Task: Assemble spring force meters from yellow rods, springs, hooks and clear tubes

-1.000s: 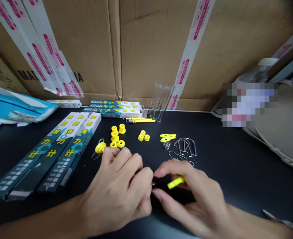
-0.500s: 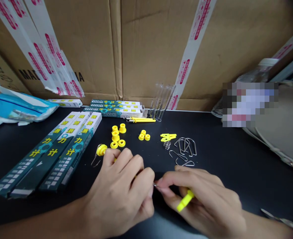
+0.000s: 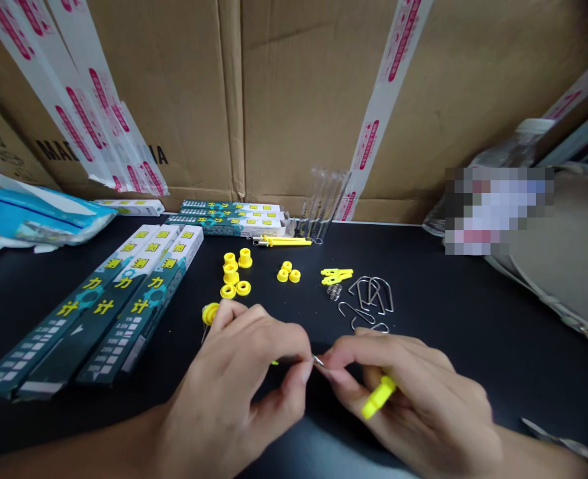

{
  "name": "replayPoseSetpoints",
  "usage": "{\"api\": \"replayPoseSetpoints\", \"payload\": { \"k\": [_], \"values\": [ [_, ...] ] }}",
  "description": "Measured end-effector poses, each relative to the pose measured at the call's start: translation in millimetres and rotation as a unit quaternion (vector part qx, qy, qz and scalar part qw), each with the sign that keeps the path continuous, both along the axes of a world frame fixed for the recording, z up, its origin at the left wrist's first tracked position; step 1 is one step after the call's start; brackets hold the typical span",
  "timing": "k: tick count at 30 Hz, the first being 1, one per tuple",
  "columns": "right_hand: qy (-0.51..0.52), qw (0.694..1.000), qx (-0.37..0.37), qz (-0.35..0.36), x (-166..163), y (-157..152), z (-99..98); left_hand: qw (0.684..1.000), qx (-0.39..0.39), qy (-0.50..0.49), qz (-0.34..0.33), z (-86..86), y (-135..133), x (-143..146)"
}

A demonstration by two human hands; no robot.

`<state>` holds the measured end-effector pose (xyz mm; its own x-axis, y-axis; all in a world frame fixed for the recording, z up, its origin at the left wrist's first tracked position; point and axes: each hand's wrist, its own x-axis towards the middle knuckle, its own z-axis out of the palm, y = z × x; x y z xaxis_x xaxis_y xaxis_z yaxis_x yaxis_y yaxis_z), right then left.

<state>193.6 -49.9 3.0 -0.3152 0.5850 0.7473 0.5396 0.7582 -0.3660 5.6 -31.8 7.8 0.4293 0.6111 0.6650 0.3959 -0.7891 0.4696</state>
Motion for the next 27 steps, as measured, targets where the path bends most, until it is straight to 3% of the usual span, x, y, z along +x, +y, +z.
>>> {"api": "replayPoseSetpoints", "payload": {
  "k": [14,27],
  "values": [
    [-0.019,1.0,0.005,-0.002,3.2,-1.9,5.6,0.998,-0.024,-0.042,-0.027,-1.1,-0.4,-5.0],
    [-0.018,1.0,0.003,0.012,4.9,0.1,2.8,1.0,-0.021,-0.001,-0.001,0.7,-0.4,-7.0]
  ]
}}
